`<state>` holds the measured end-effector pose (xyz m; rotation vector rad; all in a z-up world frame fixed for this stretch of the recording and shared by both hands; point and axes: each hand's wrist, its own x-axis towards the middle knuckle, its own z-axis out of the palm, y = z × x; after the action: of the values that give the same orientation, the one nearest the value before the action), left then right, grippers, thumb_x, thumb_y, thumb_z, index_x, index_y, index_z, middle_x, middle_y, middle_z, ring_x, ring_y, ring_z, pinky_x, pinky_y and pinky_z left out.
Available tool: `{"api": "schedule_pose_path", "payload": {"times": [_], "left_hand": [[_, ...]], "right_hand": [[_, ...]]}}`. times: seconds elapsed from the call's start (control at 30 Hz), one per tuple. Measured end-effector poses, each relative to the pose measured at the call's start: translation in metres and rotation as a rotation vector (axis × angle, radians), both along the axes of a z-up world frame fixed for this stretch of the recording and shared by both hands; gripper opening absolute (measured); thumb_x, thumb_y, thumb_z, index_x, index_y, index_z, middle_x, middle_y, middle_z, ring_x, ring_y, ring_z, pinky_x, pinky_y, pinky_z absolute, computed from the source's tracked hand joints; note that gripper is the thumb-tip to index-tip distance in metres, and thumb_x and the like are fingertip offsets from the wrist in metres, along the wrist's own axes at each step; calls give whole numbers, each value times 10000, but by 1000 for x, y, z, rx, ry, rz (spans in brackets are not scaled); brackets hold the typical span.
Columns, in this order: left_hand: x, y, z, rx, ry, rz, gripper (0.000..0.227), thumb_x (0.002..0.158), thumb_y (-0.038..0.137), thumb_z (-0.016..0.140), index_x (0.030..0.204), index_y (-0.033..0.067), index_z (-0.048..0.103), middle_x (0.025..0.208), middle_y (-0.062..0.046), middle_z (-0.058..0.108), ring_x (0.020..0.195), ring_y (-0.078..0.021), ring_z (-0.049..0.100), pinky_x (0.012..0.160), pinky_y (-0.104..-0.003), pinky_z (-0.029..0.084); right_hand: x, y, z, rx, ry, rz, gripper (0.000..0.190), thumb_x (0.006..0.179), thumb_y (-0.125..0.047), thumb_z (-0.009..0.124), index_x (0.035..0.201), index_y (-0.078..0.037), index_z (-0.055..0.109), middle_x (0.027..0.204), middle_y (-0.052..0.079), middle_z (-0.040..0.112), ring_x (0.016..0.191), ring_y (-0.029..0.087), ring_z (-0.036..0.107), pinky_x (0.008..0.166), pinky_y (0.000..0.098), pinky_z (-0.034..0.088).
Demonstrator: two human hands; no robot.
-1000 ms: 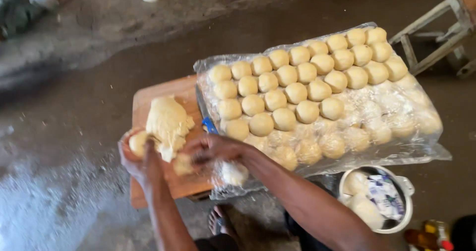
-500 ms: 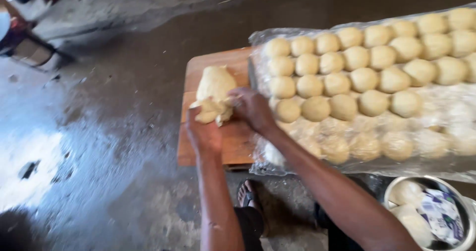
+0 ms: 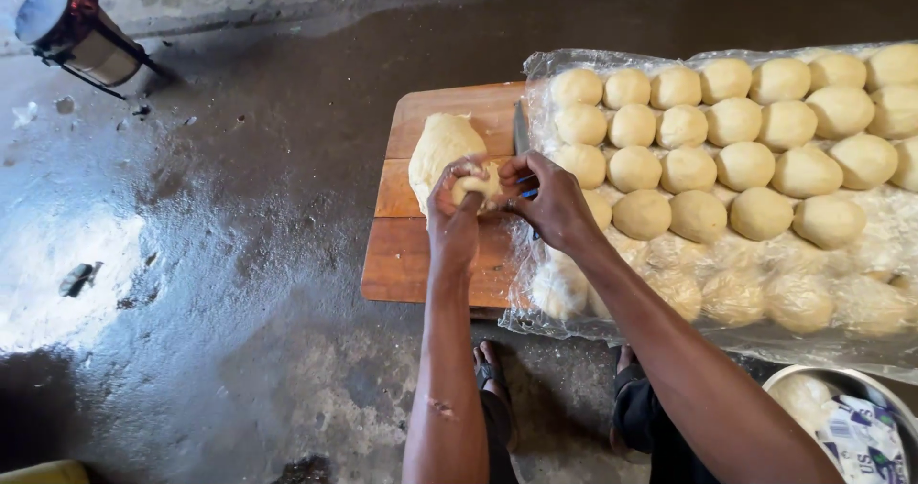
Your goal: Cutting dough into small pieces and rolling them into uniform balls on a wooden table
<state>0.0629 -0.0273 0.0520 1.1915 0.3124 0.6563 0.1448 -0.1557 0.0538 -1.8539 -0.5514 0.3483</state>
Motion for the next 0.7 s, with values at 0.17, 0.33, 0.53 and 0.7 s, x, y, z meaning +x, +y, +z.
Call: {"api": "schedule_pose_path", "payload": {"times": [0.17, 0.33, 0.53, 0.7], "left_hand": [[-13, -28, 27, 84, 135, -205, 310, 1024, 85, 609, 1323, 2, 599, 1280, -216, 661, 1020, -258, 642, 880, -346, 561], [-2, -24, 5, 311, 188, 1, 292, 927, 55, 726, 1208, 115, 675, 1139, -132, 742, 1035, -227, 748, 835, -349, 639], [5, -2, -7, 84, 74, -4, 271, 884, -128, 623, 1093, 43, 647, 1124, -158, 765, 955, -208, 751, 703, -305, 670], [11, -18, -4, -232, -149, -190, 347, 911, -83, 528, 1229, 22, 619, 1488, -166, 618, 1179, -265, 722, 746, -185, 567]], "right_hand": [[8, -6, 2, -251, -144, -103, 258, 890, -294, 874, 1052, -155, 729, 867, 61, 720, 901, 277, 733, 840, 492, 592], [-15, -8, 29, -218, -244, -79, 226, 980, -325, 759, 1152, -178, 764, 1037, 109, 791, 1045, 345, 765, 954, 519, 610], [-23, -8, 21, -30, -83, -40, 194, 944, -161, 776, 1136, -149, 791, 1093, 133, 809, 1091, 354, 766, 923, 460, 645], [5, -5, -2, 34, 80, -104, 448, 760, -221, 954, 1155, -120, 769, 1018, 109, 791, 1029, 246, 770, 905, 421, 669]]}}
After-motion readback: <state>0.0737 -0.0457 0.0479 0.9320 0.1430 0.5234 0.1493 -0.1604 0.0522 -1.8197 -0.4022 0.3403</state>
